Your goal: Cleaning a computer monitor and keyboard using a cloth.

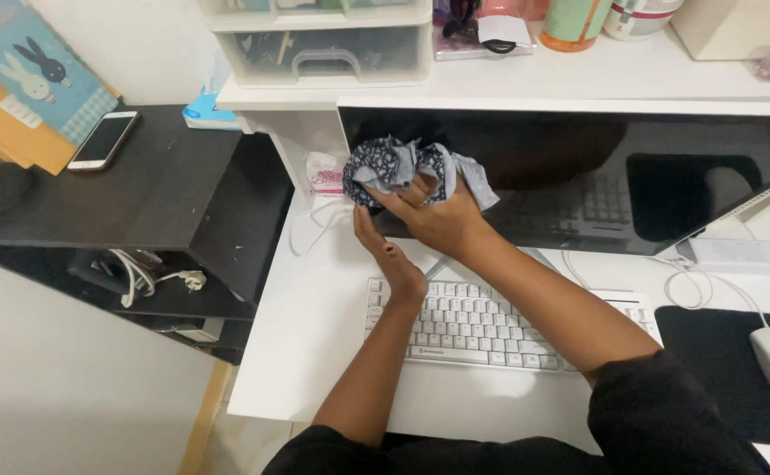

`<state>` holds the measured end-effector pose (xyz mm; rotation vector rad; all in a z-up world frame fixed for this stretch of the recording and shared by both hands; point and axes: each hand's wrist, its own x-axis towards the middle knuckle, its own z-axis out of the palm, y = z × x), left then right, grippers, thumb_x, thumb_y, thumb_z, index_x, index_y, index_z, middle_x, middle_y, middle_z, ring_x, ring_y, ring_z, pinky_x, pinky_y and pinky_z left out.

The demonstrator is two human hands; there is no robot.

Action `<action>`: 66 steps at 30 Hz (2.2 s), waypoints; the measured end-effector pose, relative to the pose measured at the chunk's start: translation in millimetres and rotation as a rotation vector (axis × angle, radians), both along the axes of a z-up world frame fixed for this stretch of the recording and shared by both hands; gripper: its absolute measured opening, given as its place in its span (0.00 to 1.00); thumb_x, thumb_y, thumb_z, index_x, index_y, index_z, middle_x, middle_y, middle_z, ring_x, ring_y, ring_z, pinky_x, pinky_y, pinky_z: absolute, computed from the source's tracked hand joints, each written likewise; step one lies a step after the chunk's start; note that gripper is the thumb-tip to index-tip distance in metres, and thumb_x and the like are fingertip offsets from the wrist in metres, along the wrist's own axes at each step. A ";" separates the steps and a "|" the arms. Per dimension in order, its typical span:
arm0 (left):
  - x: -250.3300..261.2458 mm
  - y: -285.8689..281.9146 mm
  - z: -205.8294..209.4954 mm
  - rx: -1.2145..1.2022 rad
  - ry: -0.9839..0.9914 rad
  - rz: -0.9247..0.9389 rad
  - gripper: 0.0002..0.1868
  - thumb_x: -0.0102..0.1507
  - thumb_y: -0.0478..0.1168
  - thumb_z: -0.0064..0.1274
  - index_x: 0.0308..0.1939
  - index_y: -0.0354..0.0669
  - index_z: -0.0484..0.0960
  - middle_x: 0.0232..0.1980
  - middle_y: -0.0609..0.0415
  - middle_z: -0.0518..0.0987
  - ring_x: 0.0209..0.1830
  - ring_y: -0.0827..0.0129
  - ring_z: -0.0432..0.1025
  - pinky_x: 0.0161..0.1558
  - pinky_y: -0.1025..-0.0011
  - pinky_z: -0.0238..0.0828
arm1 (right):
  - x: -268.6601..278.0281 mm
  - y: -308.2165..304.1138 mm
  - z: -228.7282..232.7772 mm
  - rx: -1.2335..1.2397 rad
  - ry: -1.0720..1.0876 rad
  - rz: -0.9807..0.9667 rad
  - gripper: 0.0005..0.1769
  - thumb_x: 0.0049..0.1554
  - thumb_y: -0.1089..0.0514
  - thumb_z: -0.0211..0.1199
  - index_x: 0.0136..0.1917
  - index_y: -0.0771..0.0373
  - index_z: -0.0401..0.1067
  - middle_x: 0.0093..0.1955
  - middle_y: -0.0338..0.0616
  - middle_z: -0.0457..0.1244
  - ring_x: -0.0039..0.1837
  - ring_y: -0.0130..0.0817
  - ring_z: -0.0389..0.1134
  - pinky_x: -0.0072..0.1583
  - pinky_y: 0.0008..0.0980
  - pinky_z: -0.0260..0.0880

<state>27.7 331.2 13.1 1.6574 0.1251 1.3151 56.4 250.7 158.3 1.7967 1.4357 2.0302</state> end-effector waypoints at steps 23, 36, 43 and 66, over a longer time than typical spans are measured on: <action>-11.8 -0.7 23.0 0.289 0.154 -0.056 0.53 0.64 0.48 0.58 0.82 0.43 0.39 0.80 0.29 0.30 0.79 0.27 0.26 0.71 0.28 0.29 | 36.2 -220.3 -45.8 0.377 0.121 -0.340 0.20 0.54 0.50 0.58 0.58 0.37 0.80 0.47 0.41 0.61 0.48 0.43 0.65 0.62 0.64 0.56; -12.8 0.5 22.2 0.159 0.103 0.069 0.45 0.68 0.57 0.52 0.80 0.43 0.48 0.78 0.34 0.46 0.76 0.35 0.43 0.69 0.31 0.37 | 78.9 -294.8 -86.1 0.567 0.190 -0.228 0.16 0.60 0.56 0.64 0.55 0.70 0.69 0.67 0.81 0.55 0.70 0.82 0.54 0.68 0.75 0.41; -15.9 -6.1 22.3 0.189 0.087 0.080 0.42 0.68 0.50 0.52 0.79 0.38 0.48 0.77 0.31 0.46 0.75 0.32 0.44 0.71 0.34 0.36 | 64.0 -264.2 -85.6 0.608 0.235 -0.163 0.16 0.60 0.61 0.61 0.57 0.74 0.68 0.66 0.78 0.53 0.67 0.78 0.55 0.68 0.69 0.48; -19.6 -4.8 19.3 0.143 0.155 -0.077 0.39 0.74 0.59 0.31 0.82 0.46 0.39 0.82 0.36 0.28 0.80 0.31 0.27 0.72 0.31 0.24 | -18.4 -170.1 -95.3 0.003 0.507 -0.160 0.19 0.62 0.58 0.50 0.58 0.37 0.76 0.45 0.34 0.67 0.51 0.37 0.68 0.56 0.37 0.68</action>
